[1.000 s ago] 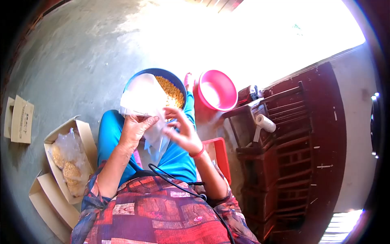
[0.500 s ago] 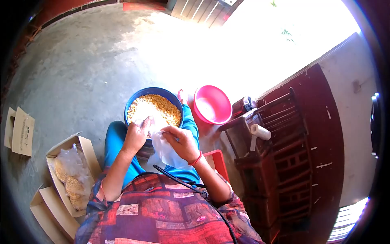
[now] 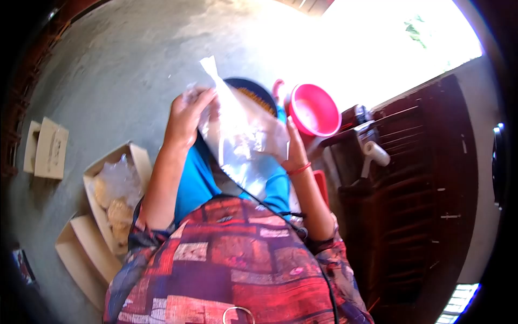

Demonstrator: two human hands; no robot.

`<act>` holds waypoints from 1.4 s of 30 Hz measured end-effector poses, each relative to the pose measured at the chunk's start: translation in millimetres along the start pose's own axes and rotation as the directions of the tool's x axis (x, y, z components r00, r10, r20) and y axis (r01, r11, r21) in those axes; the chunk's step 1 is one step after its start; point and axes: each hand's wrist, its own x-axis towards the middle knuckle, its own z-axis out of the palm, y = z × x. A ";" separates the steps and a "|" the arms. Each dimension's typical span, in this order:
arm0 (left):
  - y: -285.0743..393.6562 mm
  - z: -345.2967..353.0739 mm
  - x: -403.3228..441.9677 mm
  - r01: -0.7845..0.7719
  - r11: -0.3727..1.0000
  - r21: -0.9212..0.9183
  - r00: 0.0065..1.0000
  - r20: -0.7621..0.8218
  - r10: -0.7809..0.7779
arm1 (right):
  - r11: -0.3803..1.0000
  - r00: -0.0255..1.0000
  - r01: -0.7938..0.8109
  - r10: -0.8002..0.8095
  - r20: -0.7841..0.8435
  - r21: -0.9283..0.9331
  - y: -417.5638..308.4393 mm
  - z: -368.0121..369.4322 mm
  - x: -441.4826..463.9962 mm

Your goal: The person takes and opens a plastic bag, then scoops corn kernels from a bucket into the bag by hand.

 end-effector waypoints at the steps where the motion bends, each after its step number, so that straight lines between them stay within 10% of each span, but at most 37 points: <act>1: -2.2 0.3 1.9 0.060 0.997 -0.046 0.998 0.039 -0.058 | 0.998 1.000 -0.005 0.006 -0.012 0.059 2.5 2.0 -0.6; 5: -10.7 -8.3 5.0 0.093 0.996 -0.011 0.994 0.063 -0.092 | 0.933 0.985 0.165 -0.139 0.104 -0.320 8.9 -2.6 7.9; 7: -17.7 -22.1 7.5 0.058 0.996 -0.072 0.998 -0.028 -0.060 | 0.994 0.989 -0.062 0.049 0.137 0.088 10.3 -6.0 10.2; 13: -41.7 -62.6 14.1 0.083 0.992 -0.097 0.982 -0.162 -0.098 | 0.785 0.974 -0.086 0.196 0.113 -0.613 32.3 -2.8 0.1; 15: -48.9 -75.8 12.7 0.106 0.987 -0.119 0.978 -0.166 -0.125 | 0.815 0.952 -0.141 0.267 0.149 -0.562 44.6 -14.5 8.5; 21: -47.3 -123.2 7.1 0.095 0.988 -0.117 0.947 -0.295 -0.126 | 0.901 0.999 0.009 -0.028 -0.037 -0.433 44.1 -21.1 20.9; 26: 3.7 -59.1 -31.0 0.221 0.968 0.119 0.971 0.070 -0.230 | 0.740 0.905 0.394 -0.212 0.368 -0.545 44.0 28.0 38.8; 28: 28.5 -29.0 -55.1 -0.008 0.901 0.434 0.985 0.157 -0.066 | 0.660 0.841 0.505 -0.233 0.488 -0.556 47.6 38.7 49.6; 29: 27.4 -12.1 -73.0 -0.353 0.489 0.797 0.926 0.224 0.304 | 0.624 0.811 0.552 -0.246 0.532 -0.554 52.0 40.5 53.0; 30: 31.4 -15.4 -78.5 -0.410 0.403 0.819 0.898 0.284 0.337 | 0.672 0.834 0.468 -0.120 0.539 -0.574 49.8 46.8 50.3; 31: 28.8 -24.5 -72.7 -0.398 0.785 0.474 0.889 0.412 0.202 | 0.707 0.832 0.476 -0.170 0.528 -0.523 60.8 49.6 48.5; 32: 25.1 -33.6 -65.2 0.118 0.951 -0.287 0.846 0.530 0.055 | 0.811 0.809 0.377 -0.054 0.585 -0.446 73.0 54.7 35.4; 33: 22.6 -42.5 -59.6 0.498 0.694 -0.520 0.776 0.625 -0.088 | 0.867 0.827 0.304 -0.035 0.562 -0.395 86.4 46.7 27.3; 36: 11.8 -33.7 -64.8 0.380 0.857 -0.349 0.852 0.492 -0.177 | 0.897 0.826 0.261 -0.015 0.564 -0.358 109.1 28.6 8.0; 37: 6.3 -9.1 -71.3 -0.010 0.999 0.052 0.995 0.103 0.004 | 0.886 0.817 0.336 -0.104 0.567 -0.321 112.2 22.8 4.2; 39: 1.1 -14.0 -59.7 -0.238 0.804 0.545 0.923 -0.132 0.363 | 0.908 0.861 0.308 -0.141 0.488 -0.282 109.0 9.6 -1.0; 40: 4.6 -63.4 -34.1 -0.021 0.999 -0.039 0.999 0.041 0.022 | 0.931 0.894 0.275 -0.156 0.419 -0.239 107.7 3.9 -5.6; 41: 4.1 -95.0 -15.1 0.359 0.771 -0.526 0.914 0.365 -0.177 | 0.932 0.893 0.312 -0.221 0.393 -0.184 101.8 1.8 -8.5; 42: -1.0 -101.9 -6.6 0.376 0.767 -0.520 0.906 0.378 -0.188 | 0.890 0.876 0.391 -0.281 0.391 -0.236 99.5 -3.7 -9.1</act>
